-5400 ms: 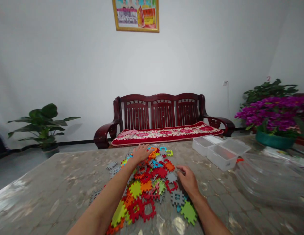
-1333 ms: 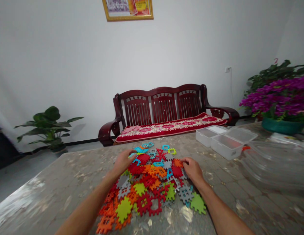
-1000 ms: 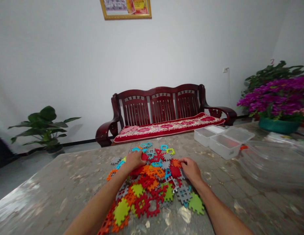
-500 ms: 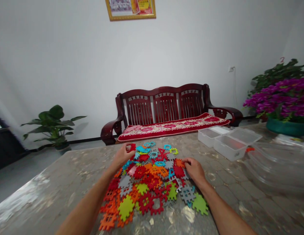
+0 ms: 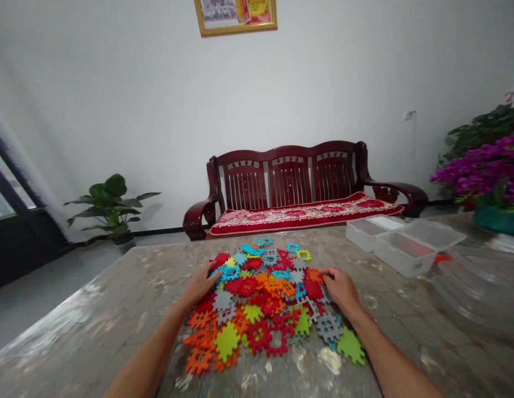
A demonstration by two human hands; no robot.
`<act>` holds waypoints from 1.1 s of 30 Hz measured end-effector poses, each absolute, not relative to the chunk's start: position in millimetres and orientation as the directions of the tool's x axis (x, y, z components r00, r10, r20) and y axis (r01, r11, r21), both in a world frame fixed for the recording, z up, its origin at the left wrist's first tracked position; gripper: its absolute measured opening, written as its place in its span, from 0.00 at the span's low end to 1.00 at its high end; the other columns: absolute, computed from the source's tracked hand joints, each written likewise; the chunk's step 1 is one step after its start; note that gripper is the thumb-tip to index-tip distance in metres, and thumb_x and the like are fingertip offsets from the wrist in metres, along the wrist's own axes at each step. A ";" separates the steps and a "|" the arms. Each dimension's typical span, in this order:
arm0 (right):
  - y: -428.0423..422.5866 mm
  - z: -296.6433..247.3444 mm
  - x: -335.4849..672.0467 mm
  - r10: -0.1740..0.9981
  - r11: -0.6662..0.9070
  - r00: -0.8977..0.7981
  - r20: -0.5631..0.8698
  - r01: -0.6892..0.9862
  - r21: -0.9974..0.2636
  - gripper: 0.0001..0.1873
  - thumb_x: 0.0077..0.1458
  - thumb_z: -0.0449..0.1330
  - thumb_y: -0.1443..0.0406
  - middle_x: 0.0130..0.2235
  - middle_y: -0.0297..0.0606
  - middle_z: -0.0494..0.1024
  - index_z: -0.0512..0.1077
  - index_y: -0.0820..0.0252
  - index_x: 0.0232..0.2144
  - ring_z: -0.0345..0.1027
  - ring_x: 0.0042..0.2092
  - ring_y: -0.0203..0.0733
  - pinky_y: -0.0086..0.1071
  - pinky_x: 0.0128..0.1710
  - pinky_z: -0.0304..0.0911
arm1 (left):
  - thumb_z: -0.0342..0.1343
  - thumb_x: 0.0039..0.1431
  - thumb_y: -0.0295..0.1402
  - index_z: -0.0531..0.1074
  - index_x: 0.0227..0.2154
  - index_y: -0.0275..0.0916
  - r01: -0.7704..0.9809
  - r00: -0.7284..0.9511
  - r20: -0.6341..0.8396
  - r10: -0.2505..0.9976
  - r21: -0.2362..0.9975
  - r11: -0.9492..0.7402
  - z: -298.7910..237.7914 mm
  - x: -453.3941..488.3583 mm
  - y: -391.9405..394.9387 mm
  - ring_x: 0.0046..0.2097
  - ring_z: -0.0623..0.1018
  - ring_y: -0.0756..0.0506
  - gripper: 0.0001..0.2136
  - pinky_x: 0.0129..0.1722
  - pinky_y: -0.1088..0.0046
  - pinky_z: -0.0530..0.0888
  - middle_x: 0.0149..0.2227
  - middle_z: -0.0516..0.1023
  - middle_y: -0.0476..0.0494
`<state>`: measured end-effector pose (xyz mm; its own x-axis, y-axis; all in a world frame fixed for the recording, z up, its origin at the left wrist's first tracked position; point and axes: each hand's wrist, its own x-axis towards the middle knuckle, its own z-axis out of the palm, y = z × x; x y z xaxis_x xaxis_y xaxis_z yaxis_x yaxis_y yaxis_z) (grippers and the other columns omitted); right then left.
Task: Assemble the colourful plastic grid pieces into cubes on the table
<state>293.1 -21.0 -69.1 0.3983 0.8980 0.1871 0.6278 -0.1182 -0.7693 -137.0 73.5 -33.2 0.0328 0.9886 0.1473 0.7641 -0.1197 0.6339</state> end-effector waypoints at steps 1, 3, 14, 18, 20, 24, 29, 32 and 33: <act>-21.0 -69.2 293.3 0.899 -0.122 0.399 0.183 0.628 -0.769 0.18 0.54 0.52 0.65 0.44 0.34 0.84 0.81 0.52 0.38 0.76 0.45 0.43 0.34 0.49 0.67 | 0.51 0.56 0.46 0.73 0.52 0.35 0.780 0.060 0.159 0.985 0.609 -0.146 -33.5 -132.8 72.4 0.59 0.75 0.36 0.26 0.61 0.58 0.66 0.58 0.77 0.32; -20.9 -69.6 293.7 0.898 -0.130 0.402 0.176 0.628 -0.767 0.18 0.54 0.52 0.65 0.44 0.35 0.84 0.81 0.53 0.38 0.76 0.45 0.44 0.35 0.50 0.67 | 0.50 0.56 0.43 0.76 0.48 0.37 0.790 0.084 0.169 0.982 0.589 -0.169 -33.8 -123.4 69.3 0.56 0.77 0.37 0.21 0.60 0.58 0.67 0.54 0.80 0.34; -20.3 -73.7 295.2 0.898 -0.101 0.392 0.198 0.624 -0.775 0.17 0.55 0.52 0.65 0.44 0.35 0.84 0.81 0.52 0.37 0.76 0.46 0.44 0.35 0.50 0.66 | 0.44 0.62 0.43 0.79 0.38 0.40 0.821 0.001 0.194 0.981 0.560 -0.112 -17.4 -108.5 75.7 0.46 0.81 0.38 0.19 0.47 0.65 0.74 0.43 0.84 0.41; -20.8 -72.8 294.5 0.896 -0.108 0.401 0.193 0.617 -0.779 0.18 0.54 0.52 0.65 0.43 0.35 0.84 0.81 0.52 0.38 0.76 0.45 0.44 0.35 0.49 0.67 | 0.53 0.54 0.46 0.78 0.33 0.37 0.863 -0.117 0.176 0.977 0.505 0.012 -8.5 -121.5 109.9 0.48 0.80 0.31 0.17 0.45 0.57 0.73 0.42 0.83 0.29; -21.0 -72.6 294.3 0.893 -0.118 0.409 0.186 0.612 -0.782 0.17 0.54 0.52 0.65 0.43 0.35 0.84 0.81 0.52 0.38 0.76 0.45 0.44 0.35 0.49 0.67 | 0.58 0.48 0.50 0.76 0.27 0.38 0.877 -0.172 0.163 0.971 0.474 0.076 -10.6 -124.0 124.2 0.46 0.80 0.25 0.18 0.43 0.51 0.73 0.36 0.83 0.25; -20.9 -73.0 294.4 0.896 -0.119 0.405 0.183 0.616 -0.779 0.17 0.55 0.52 0.65 0.43 0.34 0.84 0.81 0.52 0.37 0.76 0.45 0.44 0.35 0.49 0.66 | 0.64 0.40 0.50 0.72 0.23 0.41 0.885 -0.233 0.200 0.952 0.449 0.123 -22.8 -121.3 138.2 0.47 0.79 0.23 0.17 0.42 0.48 0.73 0.32 0.81 0.30; -20.3 -73.2 294.6 0.898 -0.117 0.397 0.192 0.633 -0.765 0.17 0.55 0.52 0.65 0.43 0.34 0.84 0.81 0.52 0.38 0.76 0.45 0.43 0.35 0.49 0.66 | 0.66 0.39 0.45 0.70 0.29 0.40 0.864 -0.236 0.259 0.936 0.497 0.080 -35.8 -117.0 136.8 0.49 0.79 0.27 0.18 0.42 0.54 0.73 0.36 0.80 0.32; -20.0 -73.2 294.6 0.895 -0.133 0.404 0.188 0.645 -0.753 0.17 0.55 0.52 0.65 0.43 0.34 0.84 0.81 0.51 0.37 0.76 0.45 0.44 0.35 0.48 0.67 | 0.63 0.46 0.38 0.68 0.33 0.41 0.828 -0.226 0.280 0.933 0.560 0.033 -39.4 -114.9 132.2 0.42 0.81 0.35 0.13 0.39 0.62 0.74 0.36 0.81 0.37; -19.9 -73.2 294.7 0.895 -0.133 0.404 0.188 0.646 -0.752 0.17 0.55 0.52 0.65 0.43 0.34 0.84 0.81 0.51 0.37 0.76 0.45 0.44 0.35 0.47 0.67 | 0.61 0.48 0.37 0.67 0.33 0.41 0.812 -0.231 0.284 0.930 0.583 0.024 -39.7 -114.1 130.2 0.40 0.81 0.38 0.11 0.37 0.64 0.74 0.35 0.81 0.39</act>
